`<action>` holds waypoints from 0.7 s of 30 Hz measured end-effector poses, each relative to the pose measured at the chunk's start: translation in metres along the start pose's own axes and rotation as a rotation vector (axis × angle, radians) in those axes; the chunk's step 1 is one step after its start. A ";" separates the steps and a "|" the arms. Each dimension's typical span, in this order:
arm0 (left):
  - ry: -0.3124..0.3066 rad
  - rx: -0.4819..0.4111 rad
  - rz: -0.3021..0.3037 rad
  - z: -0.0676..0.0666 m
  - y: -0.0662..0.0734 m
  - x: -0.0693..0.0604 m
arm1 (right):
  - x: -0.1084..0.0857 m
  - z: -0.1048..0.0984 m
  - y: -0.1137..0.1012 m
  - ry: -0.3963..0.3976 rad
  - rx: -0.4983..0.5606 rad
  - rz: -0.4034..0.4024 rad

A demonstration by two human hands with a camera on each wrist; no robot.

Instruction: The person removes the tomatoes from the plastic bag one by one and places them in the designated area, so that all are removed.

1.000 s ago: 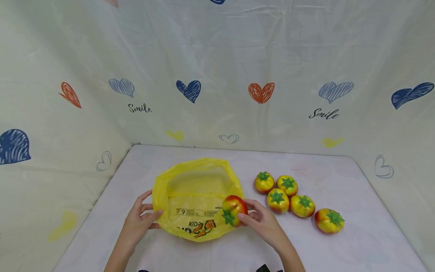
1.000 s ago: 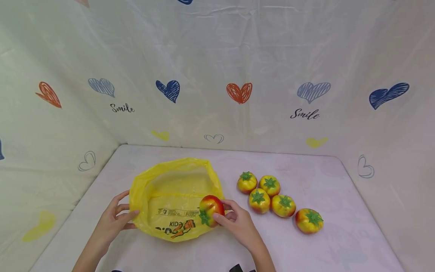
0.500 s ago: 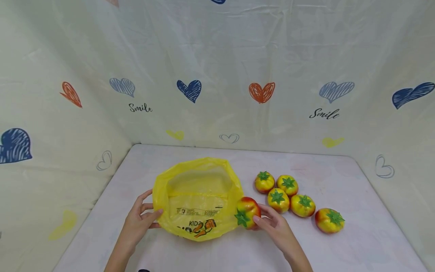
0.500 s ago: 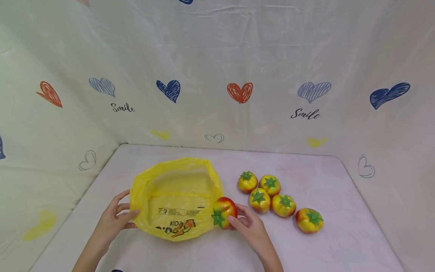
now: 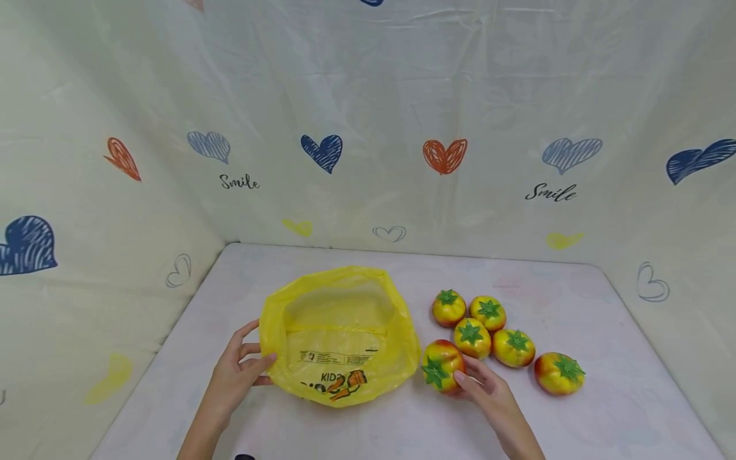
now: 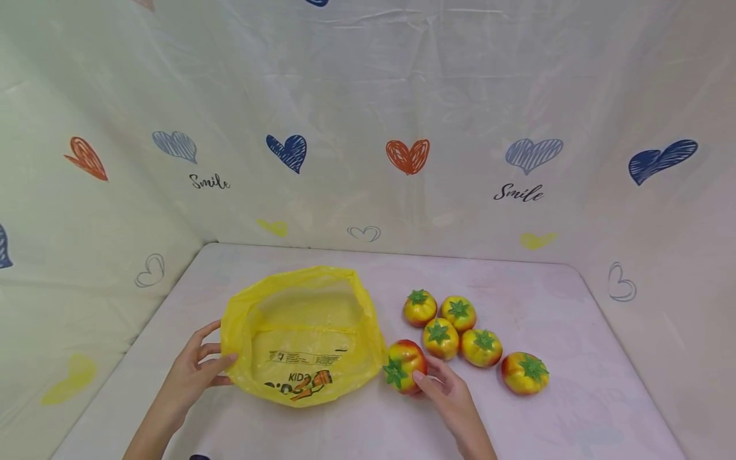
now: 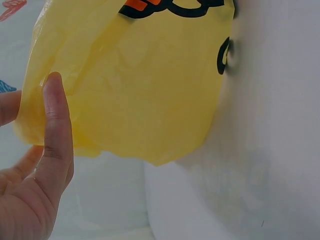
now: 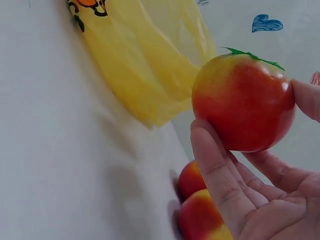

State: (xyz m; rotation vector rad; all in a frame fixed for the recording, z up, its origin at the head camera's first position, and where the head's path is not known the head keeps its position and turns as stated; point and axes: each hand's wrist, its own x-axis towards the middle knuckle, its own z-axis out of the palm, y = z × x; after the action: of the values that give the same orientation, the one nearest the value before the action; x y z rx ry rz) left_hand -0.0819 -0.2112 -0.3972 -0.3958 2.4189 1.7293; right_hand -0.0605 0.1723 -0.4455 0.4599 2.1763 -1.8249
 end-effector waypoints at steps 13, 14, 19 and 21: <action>0.005 -0.001 -0.002 0.000 0.003 -0.001 | 0.003 -0.027 0.028 0.041 -0.059 0.125; 0.004 -0.003 0.000 0.000 0.003 -0.001 | 0.004 -0.030 0.029 0.043 -0.074 0.139; 0.002 -0.008 0.001 0.000 0.004 -0.002 | 0.007 -0.040 0.036 0.051 -0.113 0.182; 0.001 -0.004 0.003 0.000 0.003 -0.001 | 0.008 -0.043 0.039 0.055 -0.118 0.190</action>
State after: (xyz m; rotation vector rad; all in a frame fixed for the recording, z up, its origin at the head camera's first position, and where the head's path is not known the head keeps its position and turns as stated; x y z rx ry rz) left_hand -0.0815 -0.2099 -0.3939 -0.3944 2.4177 1.7362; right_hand -0.0523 0.2216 -0.4760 0.6731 2.1779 -1.5927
